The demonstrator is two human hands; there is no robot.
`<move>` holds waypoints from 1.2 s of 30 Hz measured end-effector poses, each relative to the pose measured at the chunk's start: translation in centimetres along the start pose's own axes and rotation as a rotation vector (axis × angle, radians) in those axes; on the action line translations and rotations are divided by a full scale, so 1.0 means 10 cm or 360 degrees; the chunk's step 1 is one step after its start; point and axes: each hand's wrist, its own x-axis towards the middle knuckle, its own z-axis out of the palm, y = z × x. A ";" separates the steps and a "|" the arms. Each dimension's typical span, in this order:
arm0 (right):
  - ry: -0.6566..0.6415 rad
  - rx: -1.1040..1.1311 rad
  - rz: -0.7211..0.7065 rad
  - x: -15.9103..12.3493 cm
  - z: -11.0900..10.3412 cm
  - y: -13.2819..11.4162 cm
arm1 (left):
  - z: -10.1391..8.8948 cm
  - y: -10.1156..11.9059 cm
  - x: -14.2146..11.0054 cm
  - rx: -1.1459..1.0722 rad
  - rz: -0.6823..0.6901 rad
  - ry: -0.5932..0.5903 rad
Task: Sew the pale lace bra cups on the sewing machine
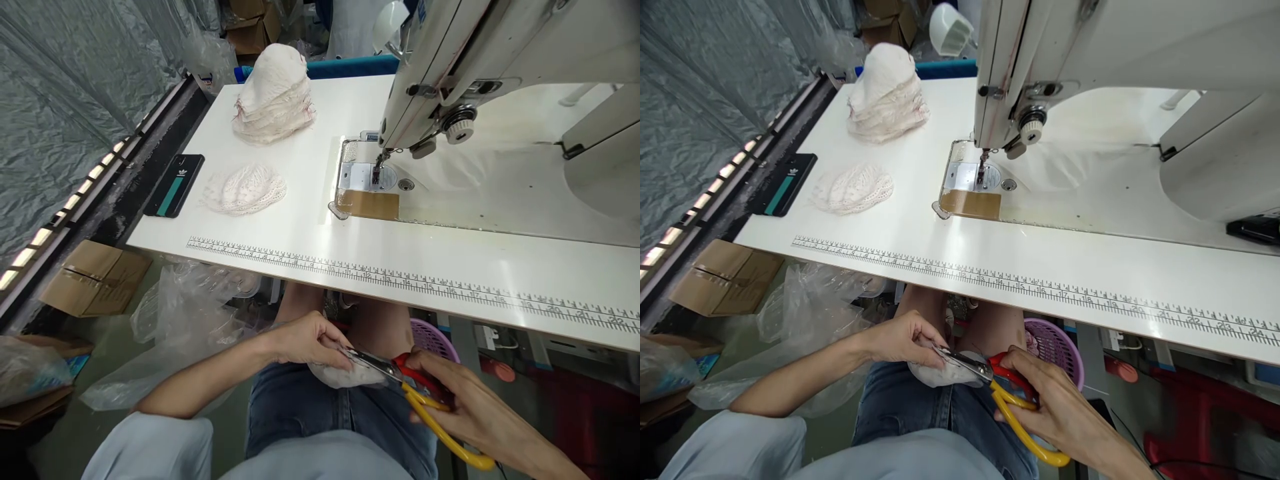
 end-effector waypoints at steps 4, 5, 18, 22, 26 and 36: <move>0.0042 -0.0044 -0.0024 0.02 -0.01 -0.02 | 0.00 0.01 0.00 -0.0016 -0.0001 0.0019; 0.0045 -0.0046 -0.0028 0.02 -0.01 -0.02 | 0.00 0.01 0.01 -0.0006 0.0000 0.0026; 0.0007 0.0078 -0.0033 0.04 -0.01 0.05 | -0.01 -0.04 0.04 0.0046 -0.0023 0.0062; -0.0041 0.0112 -0.0053 0.02 0.01 0.09 | -0.01 -0.05 0.05 0.0046 -0.0005 0.0065; -0.0069 0.0163 -0.0049 0.01 0.02 0.09 | 0.01 -0.05 0.05 -0.0001 0.0005 0.0091; -0.0029 0.0148 -0.0035 0.03 0.03 0.09 | -0.01 -0.05 0.06 -0.0064 -0.0034 0.0085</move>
